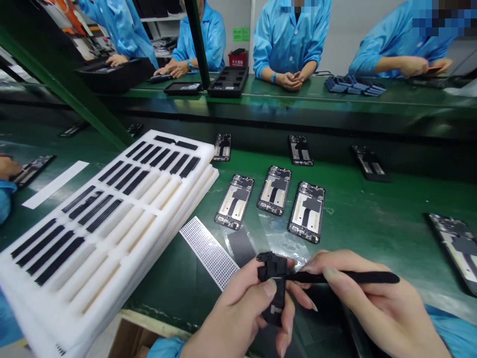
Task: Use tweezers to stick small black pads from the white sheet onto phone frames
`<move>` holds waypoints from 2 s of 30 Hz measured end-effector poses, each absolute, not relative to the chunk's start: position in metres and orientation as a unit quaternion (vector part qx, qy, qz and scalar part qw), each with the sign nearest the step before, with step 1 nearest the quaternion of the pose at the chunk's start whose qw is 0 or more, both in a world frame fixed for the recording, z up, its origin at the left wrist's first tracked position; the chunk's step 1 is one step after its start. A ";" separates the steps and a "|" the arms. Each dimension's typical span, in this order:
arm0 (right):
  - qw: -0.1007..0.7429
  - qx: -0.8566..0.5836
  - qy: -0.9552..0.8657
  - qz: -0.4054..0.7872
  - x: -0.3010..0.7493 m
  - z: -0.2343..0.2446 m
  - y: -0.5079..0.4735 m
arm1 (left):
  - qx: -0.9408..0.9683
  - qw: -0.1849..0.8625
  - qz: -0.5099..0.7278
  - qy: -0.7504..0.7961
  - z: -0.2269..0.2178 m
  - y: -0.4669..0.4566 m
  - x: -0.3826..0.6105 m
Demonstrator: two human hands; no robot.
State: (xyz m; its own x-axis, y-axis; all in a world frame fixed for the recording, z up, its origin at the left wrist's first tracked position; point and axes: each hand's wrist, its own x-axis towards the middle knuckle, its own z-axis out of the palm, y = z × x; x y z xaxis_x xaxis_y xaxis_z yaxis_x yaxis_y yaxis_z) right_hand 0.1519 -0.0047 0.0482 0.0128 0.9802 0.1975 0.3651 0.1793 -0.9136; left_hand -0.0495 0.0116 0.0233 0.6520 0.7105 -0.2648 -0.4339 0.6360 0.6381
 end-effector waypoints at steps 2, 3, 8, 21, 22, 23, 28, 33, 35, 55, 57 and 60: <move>0.451 -0.555 -0.600 0.359 0.153 0.048 -0.003 | 0.263 0.868 0.333 0.257 0.026 0.013 -0.048; 0.446 -0.558 -0.593 0.372 0.156 0.047 -0.001 | 0.257 0.868 0.334 0.263 0.027 0.014 -0.047; 0.477 -0.546 -0.522 0.449 0.172 0.034 0.020 | 0.241 0.853 0.334 0.321 0.025 0.024 -0.059; 0.326 -0.584 -0.568 0.480 0.152 0.004 0.033 | 0.599 0.490 0.233 0.590 0.001 -0.007 -0.127; 0.317 -0.579 -0.573 0.486 0.144 0.005 0.031 | 0.670 0.425 0.215 0.569 -0.002 -0.010 -0.135; 0.310 -0.572 -0.577 0.494 0.137 0.006 0.029 | 0.742 0.347 0.190 0.541 -0.004 -0.014 -0.142; 0.283 -0.521 -0.597 0.540 0.116 0.000 0.025 | 0.904 0.032 0.030 0.424 -0.008 -0.028 -0.155; 0.273 -0.473 -0.685 0.482 0.130 -0.011 0.013 | 0.927 0.043 -0.002 0.373 -0.008 -0.032 -0.141; 0.287 -0.451 -0.703 0.468 0.133 -0.015 0.010 | 0.925 0.056 -0.014 0.376 -0.010 -0.033 -0.139; 0.185 -0.322 -0.773 0.514 0.127 0.004 0.036 | 0.923 0.039 -0.067 0.378 -0.004 -0.032 -0.132; 0.177 -0.315 -0.781 0.510 0.124 0.008 0.042 | 0.921 0.036 -0.072 0.382 -0.003 -0.033 -0.130; 0.197 -0.326 -0.776 0.502 0.123 0.004 0.044 | 0.918 0.042 -0.073 0.388 -0.004 -0.034 -0.130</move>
